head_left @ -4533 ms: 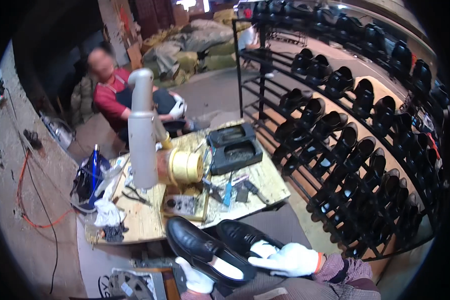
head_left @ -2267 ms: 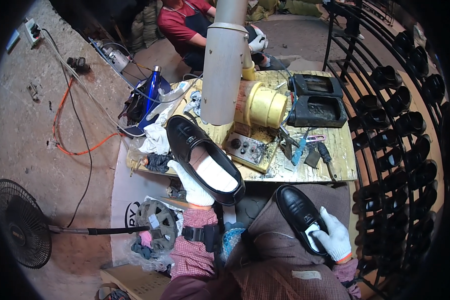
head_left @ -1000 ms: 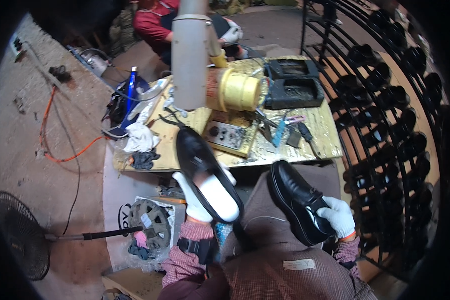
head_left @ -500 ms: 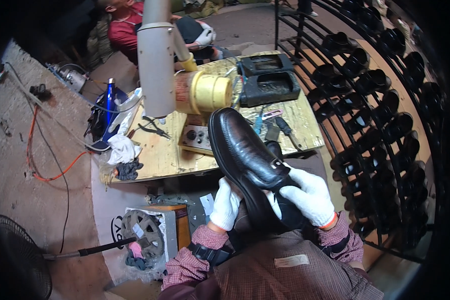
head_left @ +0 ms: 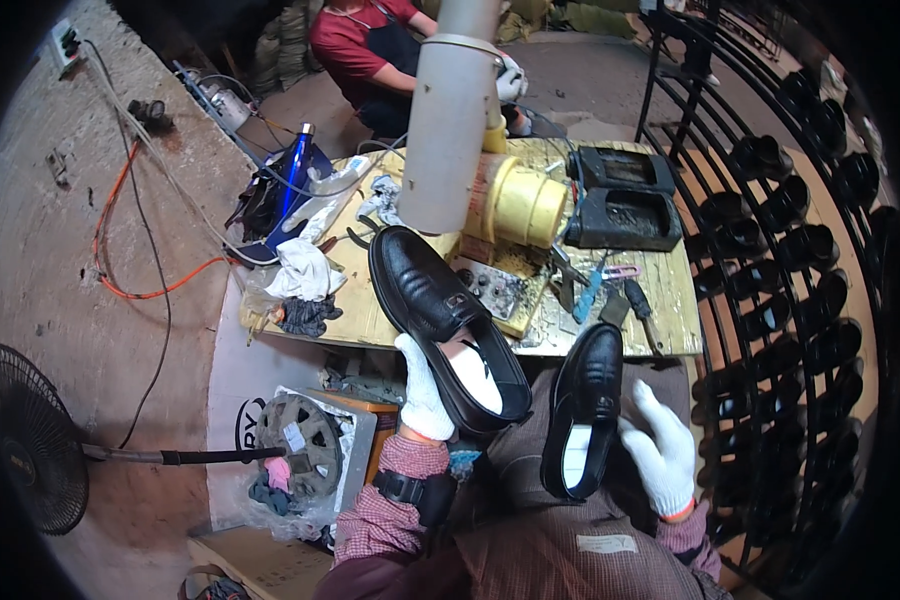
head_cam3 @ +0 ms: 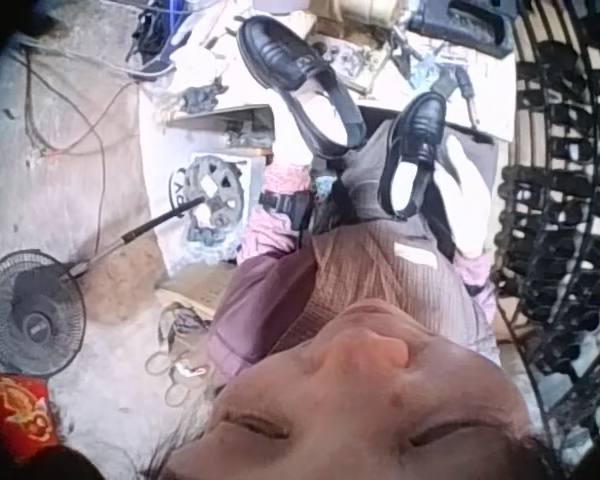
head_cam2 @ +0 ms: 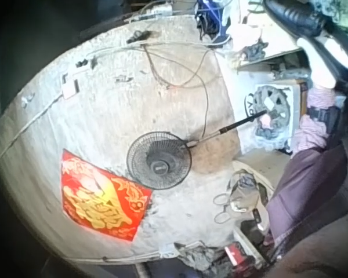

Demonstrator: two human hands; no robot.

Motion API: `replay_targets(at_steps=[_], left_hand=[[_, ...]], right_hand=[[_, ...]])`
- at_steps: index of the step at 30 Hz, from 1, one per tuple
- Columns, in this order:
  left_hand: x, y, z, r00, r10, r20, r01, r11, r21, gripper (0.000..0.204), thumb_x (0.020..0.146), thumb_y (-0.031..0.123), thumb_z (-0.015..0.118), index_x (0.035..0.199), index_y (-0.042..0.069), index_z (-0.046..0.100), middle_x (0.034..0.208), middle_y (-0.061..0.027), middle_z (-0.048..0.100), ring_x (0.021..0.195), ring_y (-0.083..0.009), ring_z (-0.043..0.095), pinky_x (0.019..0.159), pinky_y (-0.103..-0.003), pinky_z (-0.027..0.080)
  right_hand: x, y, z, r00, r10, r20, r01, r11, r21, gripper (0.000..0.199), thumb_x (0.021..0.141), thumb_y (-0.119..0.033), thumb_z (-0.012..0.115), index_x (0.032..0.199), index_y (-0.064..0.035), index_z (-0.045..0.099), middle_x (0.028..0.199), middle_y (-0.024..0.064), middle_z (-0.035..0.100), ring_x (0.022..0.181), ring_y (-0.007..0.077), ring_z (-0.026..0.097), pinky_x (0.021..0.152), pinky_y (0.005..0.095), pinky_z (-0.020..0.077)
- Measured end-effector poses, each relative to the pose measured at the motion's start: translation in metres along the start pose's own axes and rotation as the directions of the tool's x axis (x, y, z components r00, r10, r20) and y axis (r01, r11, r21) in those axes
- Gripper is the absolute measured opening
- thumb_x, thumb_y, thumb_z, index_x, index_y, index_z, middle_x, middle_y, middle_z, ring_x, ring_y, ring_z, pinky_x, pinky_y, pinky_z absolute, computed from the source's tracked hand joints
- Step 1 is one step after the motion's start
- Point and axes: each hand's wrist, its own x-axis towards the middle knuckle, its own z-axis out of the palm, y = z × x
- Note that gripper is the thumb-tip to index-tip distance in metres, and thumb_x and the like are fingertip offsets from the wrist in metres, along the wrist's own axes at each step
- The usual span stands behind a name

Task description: The recorder is polishing and inspecting black dress shoes at a workbench in a shoe manufacturing facility.

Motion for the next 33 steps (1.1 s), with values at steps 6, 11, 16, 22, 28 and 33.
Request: replay_targets(at_steps=[6, 11, 16, 22, 28, 33], left_hand=[[0.029, 0.020, 0.003, 0.995, 0.037, -0.088, -0.053, 0.981, -0.187, 0.102, 0.088, 0.086, 0.042, 0.152, 0.006, 0.042, 0.142, -0.0134, 0.057, 0.122, -0.0312, 0.060, 0.107, -0.045, 0.050], [0.034, 0.029, 0.001, 0.980, -0.025, -0.196, 0.011, 0.997, -0.075, 0.100, 0.091, 0.083, 0.042, 0.153, 0.005, 0.041, 0.147, -0.0159, 0.054, 0.131, -0.0338, 0.055, 0.114, -0.046, 0.045], [0.019, 0.029, -0.001, 0.986, 0.067, -0.154, -0.093, 0.981, -0.167, 0.097, 0.090, 0.080, 0.048, 0.154, 0.008, 0.040, 0.146, -0.0161, 0.054, 0.132, -0.0349, 0.054, 0.116, -0.049, 0.044], [-0.014, 0.016, -0.005, 0.997, 0.025, 0.070, 0.009, 0.899, -0.438, 0.101, 0.090, 0.080, 0.050, 0.151, 0.000, 0.040, 0.136, -0.0252, 0.058, 0.119, -0.0402, 0.061, 0.108, -0.055, 0.049], [-0.009, -0.003, -0.008, 0.999, 0.007, 0.040, 0.014, 0.869, -0.495, 0.079, 0.103, 0.065, 0.039, 0.151, 0.002, 0.042, 0.142, -0.0231, 0.056, 0.125, -0.0411, 0.059, 0.114, -0.057, 0.045], [0.017, -0.003, -0.015, 1.000, -0.009, 0.003, 0.009, 0.864, -0.503, 0.068, 0.108, 0.051, 0.037, 0.155, 0.001, 0.036, 0.149, -0.0220, 0.052, 0.123, -0.0386, 0.062, 0.113, -0.055, 0.047]], right_hand=[[-0.032, 0.014, -0.019, 0.999, -0.043, -0.005, 0.038, 0.928, -0.370, 0.059, 0.083, 0.001, 0.067, 0.141, 0.0059, 0.057, 0.126, 0.0222, 0.069, 0.115, 0.0298, 0.068, 0.099, 0.0355, 0.0521], [-0.028, 0.022, -0.019, 0.996, -0.087, 0.002, 0.078, 0.889, -0.451, 0.059, 0.082, 0.000, 0.069, 0.141, 0.0027, 0.059, 0.125, 0.0222, 0.069, 0.112, 0.0329, 0.069, 0.099, 0.0358, 0.0521], [-0.012, 0.027, -0.014, 0.982, -0.183, 0.039, 0.180, 0.865, -0.468, 0.058, 0.083, -0.007, 0.074, 0.138, 0.0049, 0.059, 0.116, 0.0250, 0.070, 0.103, 0.0392, 0.070, 0.090, 0.0420, 0.0551], [-0.013, 0.033, -0.011, 0.971, -0.222, 0.091, 0.238, 0.840, -0.488, 0.057, 0.083, -0.010, 0.077, 0.136, 0.0038, 0.061, 0.118, 0.0250, 0.070, 0.104, 0.0396, 0.070, 0.090, 0.0436, 0.0552], [-0.018, 0.037, -0.015, 0.971, -0.220, 0.094, 0.237, 0.828, -0.508, 0.056, 0.083, -0.011, 0.076, 0.136, 0.0031, 0.061, 0.119, 0.0247, 0.070, 0.105, 0.0396, 0.070, 0.091, 0.0435, 0.0555], [-0.019, 0.037, -0.017, 0.977, -0.192, 0.091, 0.211, 0.821, -0.531, 0.056, 0.083, -0.010, 0.076, 0.135, 0.0030, 0.062, 0.120, 0.0246, 0.070, 0.105, 0.0396, 0.070, 0.091, 0.0436, 0.0555]])
